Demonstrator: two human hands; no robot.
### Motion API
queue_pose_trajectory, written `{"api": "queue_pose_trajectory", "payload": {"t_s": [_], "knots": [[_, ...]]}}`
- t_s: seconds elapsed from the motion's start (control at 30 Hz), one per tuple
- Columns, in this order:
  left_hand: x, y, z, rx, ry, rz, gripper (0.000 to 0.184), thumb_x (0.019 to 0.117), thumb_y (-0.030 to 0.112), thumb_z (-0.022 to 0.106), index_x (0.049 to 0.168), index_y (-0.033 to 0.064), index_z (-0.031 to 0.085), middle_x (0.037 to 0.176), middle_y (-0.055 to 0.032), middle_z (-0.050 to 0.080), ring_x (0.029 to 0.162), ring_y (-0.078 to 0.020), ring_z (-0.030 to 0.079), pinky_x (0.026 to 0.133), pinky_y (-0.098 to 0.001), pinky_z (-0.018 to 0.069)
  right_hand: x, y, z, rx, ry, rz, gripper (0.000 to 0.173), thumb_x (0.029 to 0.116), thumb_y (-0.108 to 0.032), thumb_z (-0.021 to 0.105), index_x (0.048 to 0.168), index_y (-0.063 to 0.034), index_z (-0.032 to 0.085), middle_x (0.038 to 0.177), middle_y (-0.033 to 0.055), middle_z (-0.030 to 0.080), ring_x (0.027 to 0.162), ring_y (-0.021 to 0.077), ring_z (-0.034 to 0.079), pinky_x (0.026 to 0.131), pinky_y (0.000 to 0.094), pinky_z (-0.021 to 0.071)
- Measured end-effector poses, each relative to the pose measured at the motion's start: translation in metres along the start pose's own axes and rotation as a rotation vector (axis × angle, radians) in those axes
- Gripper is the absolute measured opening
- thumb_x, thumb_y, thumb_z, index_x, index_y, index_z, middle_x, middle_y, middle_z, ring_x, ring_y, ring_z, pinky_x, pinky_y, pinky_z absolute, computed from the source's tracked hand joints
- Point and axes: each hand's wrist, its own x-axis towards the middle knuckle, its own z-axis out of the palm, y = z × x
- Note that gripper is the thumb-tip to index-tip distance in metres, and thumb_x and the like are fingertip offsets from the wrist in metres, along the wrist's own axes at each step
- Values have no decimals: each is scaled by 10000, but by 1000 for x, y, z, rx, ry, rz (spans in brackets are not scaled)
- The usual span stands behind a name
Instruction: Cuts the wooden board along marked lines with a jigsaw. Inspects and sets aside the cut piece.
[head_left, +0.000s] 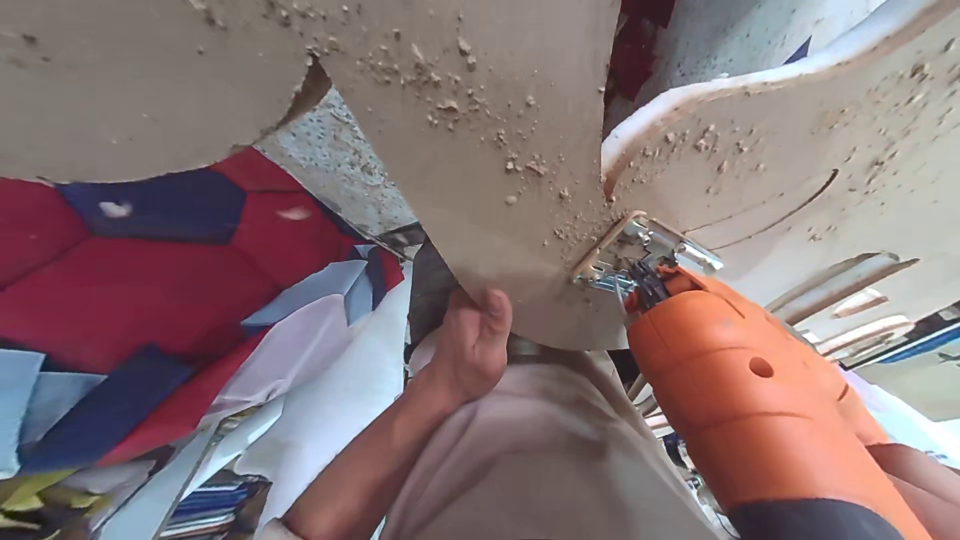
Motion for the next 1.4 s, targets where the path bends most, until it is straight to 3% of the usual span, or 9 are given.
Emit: {"api": "queue_pose_trajectory", "payload": {"t_s": [0.13, 0.27, 0.47, 0.7, 0.77, 0.87, 0.93, 1.07, 1.4], "knots": [[0, -1, -1, 5, -14, 14, 457, 1127, 442, 257, 1084, 112, 570, 985, 124, 661, 1060, 125, 600, 946, -163, 529, 0, -1, 0, 9, -18, -15, 377, 970, -350, 591, 1169, -40, 673, 984, 156, 716, 813, 277, 695, 657, 399, 550], [0, -1, -2, -21, -29, -15, 461, 1127, 441, 265, 1111, 103, 579, 994, 126, 672, 1048, 116, 613, 946, -175, 536, 11, -3, 3, 27, -3, -41, 293, 993, -279, 550, 1053, -22, 678, 888, 159, 707, 752, 273, 684, 608, 388, 526], [-1, -1, -5, -54, -53, -51, 500, 1108, 508, 278, 1172, 106, 569, 1055, 121, 676, 1105, 98, 604, 993, -198, 530, 4, -10, 10, 52, 11, -4, 331, 981, -309, 575, 1118, -30, 688, 931, 150, 714, 776, 272, 689, 637, 395, 548], [0, -2, -12, 10, -106, -23, 540, 1104, 522, 255, 1116, 101, 592, 999, 93, 678, 1067, 100, 611, 960, -196, 535, 14, -12, 13, 74, 12, -20, 319, 993, -291, 543, 1073, -15, 681, 884, 157, 706, 745, 272, 681, 612, 390, 526], [4, -1, -15, 5, -158, -22, 501, 1084, 546, 351, 1100, 121, 615, 1004, 120, 689, 1055, 108, 620, 941, -181, 544, 14, -13, 15, 69, 21, -18, 319, 997, -288, 536, 1074, -17, 685, 892, 157, 709, 753, 271, 685, 618, 390, 530], [8, -3, -22, -48, -275, -53, 533, 965, 499, 680, 1210, 27, 647, 1117, -2, 734, 1091, -33, 679, 980, -311, 590, 9, -16, 15, 57, 28, 12, 320, 989, -297, 577, 1104, -22, 692, 926, 156, 717, 776, 276, 694, 641, 400, 550], [12, -4, -27, -36, -341, -70, 507, 914, 420, 768, 1206, 22, 653, 1117, -19, 741, 1076, -59, 696, 970, -328, 604, 7, -20, 17, 58, 40, 43, 321, 974, -308, 602, 1095, -24, 690, 933, 156, 722, 791, 281, 703, 651, 408, 557], [19, -6, -35, -24, -416, -56, 378, 934, 339, 763, 1155, 42, 684, 1083, -6, 749, 1042, -47, 704, 948, -308, 613, 3, -26, 23, 74, 53, 72, 336, 969, -308, 601, 1141, -32, 688, 966, 159, 725, 814, 291, 706, 666, 422, 563], [23, -7, -38, 72, -458, -13, 364, 944, 388, 743, 1103, 63, 706, 1048, 8, 745, 1027, -7, 684, 947, -274, 589, -2, -34, 21, 124, 16, 107, 280, 1011, -211, 561, 1185, -27, 682, 1013, 176, 719, 847, 310, 707, 690, 433, 576]]}}
